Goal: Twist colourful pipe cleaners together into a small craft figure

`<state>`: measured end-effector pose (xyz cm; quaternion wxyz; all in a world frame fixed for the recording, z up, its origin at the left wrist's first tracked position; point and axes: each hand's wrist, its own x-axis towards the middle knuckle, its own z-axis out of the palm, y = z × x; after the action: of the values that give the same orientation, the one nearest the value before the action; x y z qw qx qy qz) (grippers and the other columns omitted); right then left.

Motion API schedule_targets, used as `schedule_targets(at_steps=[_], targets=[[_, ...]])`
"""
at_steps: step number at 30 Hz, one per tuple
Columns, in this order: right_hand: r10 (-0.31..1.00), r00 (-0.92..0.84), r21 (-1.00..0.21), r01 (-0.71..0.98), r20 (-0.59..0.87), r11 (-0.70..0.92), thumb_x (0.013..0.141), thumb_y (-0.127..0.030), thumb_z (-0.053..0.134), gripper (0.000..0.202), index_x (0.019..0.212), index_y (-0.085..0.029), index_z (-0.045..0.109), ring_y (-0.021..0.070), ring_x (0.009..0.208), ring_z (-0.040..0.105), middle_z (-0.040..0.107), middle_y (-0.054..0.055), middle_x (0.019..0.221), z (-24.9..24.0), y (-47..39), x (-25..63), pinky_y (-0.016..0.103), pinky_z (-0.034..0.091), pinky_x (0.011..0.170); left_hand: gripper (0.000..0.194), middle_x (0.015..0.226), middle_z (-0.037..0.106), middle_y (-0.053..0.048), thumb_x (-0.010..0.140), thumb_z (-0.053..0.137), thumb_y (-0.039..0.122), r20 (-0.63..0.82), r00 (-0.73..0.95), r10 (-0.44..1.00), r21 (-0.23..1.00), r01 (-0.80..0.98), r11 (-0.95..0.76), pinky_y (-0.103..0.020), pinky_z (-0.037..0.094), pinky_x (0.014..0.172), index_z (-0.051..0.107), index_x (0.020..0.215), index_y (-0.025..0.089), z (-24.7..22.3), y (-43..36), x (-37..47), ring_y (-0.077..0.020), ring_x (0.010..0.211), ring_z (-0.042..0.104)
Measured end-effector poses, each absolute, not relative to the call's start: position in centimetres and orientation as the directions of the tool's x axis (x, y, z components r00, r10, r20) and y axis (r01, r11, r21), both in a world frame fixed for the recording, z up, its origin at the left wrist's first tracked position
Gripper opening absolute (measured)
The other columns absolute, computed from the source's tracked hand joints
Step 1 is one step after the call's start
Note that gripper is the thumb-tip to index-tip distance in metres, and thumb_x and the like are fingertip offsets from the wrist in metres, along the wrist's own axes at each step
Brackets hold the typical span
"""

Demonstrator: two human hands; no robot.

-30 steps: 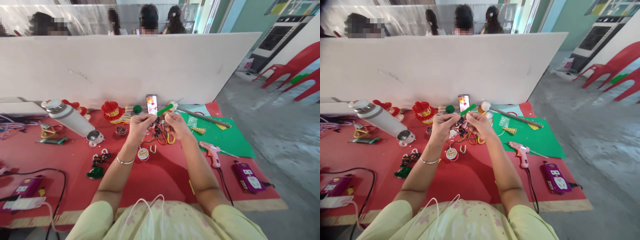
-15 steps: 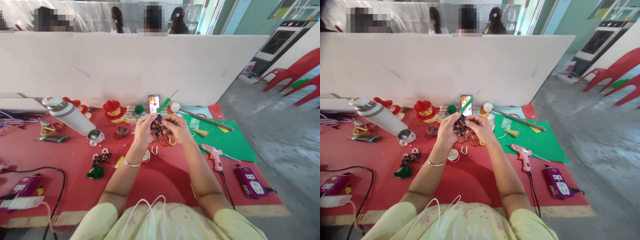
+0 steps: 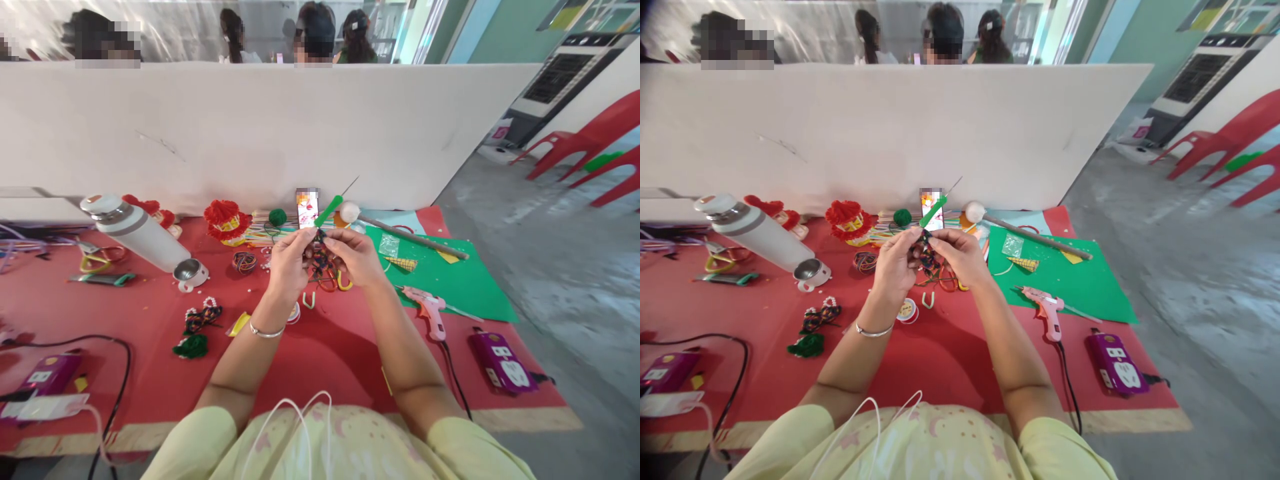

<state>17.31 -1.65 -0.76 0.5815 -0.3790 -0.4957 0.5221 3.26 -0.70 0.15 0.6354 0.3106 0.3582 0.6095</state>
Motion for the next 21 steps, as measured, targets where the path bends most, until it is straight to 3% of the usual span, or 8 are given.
schedule_targets(at_steps=[8, 21], targets=[[0.999, -0.046, -0.950, -0.312, 0.017, 0.001, 0.064, -0.051, 0.094, 0.038, 0.082, -0.022, 0.078, 0.0063, 0.047, 0.046, 0.060, -0.005, 0.060, -0.45, -1.54, 17.26, 0.019, 0.025, 0.037, 0.034, 0.058, 0.055, 0.006, 0.063, 0.093, 0.031, -0.188, 0.070, 0.980, 0.771, -0.608, 0.191, -0.018, 0.020, 0.039, 0.063, 0.071, 0.017, 0.18, -0.43, 3.19, -0.0040, 0.046, 0.043], [0.998, -0.029, -0.960, -0.279, 0.047, 0.037, 0.066, -0.056, 0.093, 0.040, 0.082, -0.023, 0.076, 0.0065, 0.048, 0.041, 0.058, -0.005, 0.061, -0.67, -1.41, 17.29, 0.021, 0.024, 0.039, 0.037, 0.057, 0.053, 0.007, 0.061, 0.096, 0.033, -0.150, 0.058, 0.987, 0.790, -0.594, 0.154, -0.020, 0.019, 0.040, 0.064, 0.073, 0.017, 0.12, -0.64, 3.19, -0.0043, 0.046, 0.043]])
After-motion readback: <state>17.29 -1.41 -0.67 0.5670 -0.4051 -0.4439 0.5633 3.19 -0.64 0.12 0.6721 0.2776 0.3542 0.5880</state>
